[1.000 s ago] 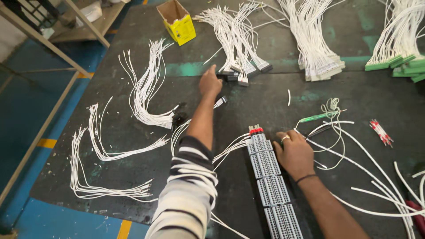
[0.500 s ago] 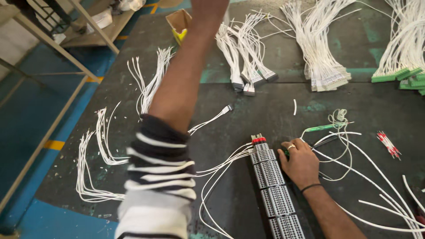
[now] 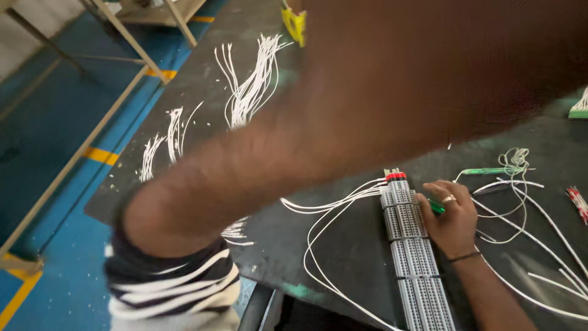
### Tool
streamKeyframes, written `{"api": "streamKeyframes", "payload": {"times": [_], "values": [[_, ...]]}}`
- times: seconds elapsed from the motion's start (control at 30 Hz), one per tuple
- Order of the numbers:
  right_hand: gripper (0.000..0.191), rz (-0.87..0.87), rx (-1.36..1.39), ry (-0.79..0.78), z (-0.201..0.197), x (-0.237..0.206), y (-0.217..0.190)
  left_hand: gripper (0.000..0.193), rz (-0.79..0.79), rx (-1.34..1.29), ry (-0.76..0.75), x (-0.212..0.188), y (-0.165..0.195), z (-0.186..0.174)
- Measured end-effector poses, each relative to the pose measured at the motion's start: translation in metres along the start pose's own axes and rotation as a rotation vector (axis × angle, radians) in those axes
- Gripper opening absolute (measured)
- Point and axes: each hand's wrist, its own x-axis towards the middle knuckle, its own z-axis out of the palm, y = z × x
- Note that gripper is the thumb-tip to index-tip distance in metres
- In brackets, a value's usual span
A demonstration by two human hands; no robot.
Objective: The person inserts stripped white wire ends into the terminals of a gray terminal block mounted on a metal DIN rail, working along the block row by row. They pick up individual wires from the table, align the ends, and press them into the terminal openings, occasionally using a small green screwdriver on the terminals.
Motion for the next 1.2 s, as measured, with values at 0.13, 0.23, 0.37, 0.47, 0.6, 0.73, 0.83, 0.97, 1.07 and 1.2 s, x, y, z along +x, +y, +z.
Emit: {"api": "streamKeyframes", "payload": {"times": [0.13, 0.23, 0.37, 0.47, 0.6, 0.73, 0.83, 0.97, 1.07, 1.2], "values": [[0.080, -0.007, 0.432, -0.030, -0.015, -0.020, -0.037, 0.034, -0.207, -0.193, 0.125, -0.104, -0.028, 0.012], [0.077, -0.059, 0.675, -0.031, -0.031, -0.052, -0.061, 0.033, -0.777, 0.368, 0.104, -0.189, -0.044, 0.009], [0.035, -0.198, 0.976, -0.040, -0.055, -0.082, -0.060, 0.037, -1.216, 0.054, 0.607, -0.306, -0.053, -0.039], [0.051, -0.250, 1.545, -0.224, -0.069, -0.076, -0.034, 0.041, -1.122, 0.171, 1.064, -0.374, -0.045, -0.096], [0.057, 0.290, 1.968, -0.284, -0.069, -0.076, -0.015, 0.038, -0.598, -0.041, 1.538, -0.388, -0.028, -0.141], [0.025, 0.258, 1.500, -0.645, -0.028, -0.087, -0.033, 0.026, -0.403, -0.248, 1.787, -0.332, -0.037, -0.123], [0.058, 0.435, 1.562, -0.721, 0.003, -0.071, -0.042, 0.013, -1.025, 0.044, 1.076, -0.293, -0.077, -0.069], [0.049, 0.221, 0.706, -0.212, 0.021, -0.020, -0.027, 0.044, -1.158, 0.082, 0.217, -0.287, -0.120, 0.000], [0.033, 0.277, 0.664, -0.168, 0.031, 0.001, -0.012, 0.071, -1.068, 0.086, 0.188, -0.288, -0.132, 0.018], [0.036, 0.379, 0.839, -0.412, 0.042, -0.004, 0.001, 0.090, -0.935, 0.136, 0.175, -0.285, -0.126, 0.014]]}}
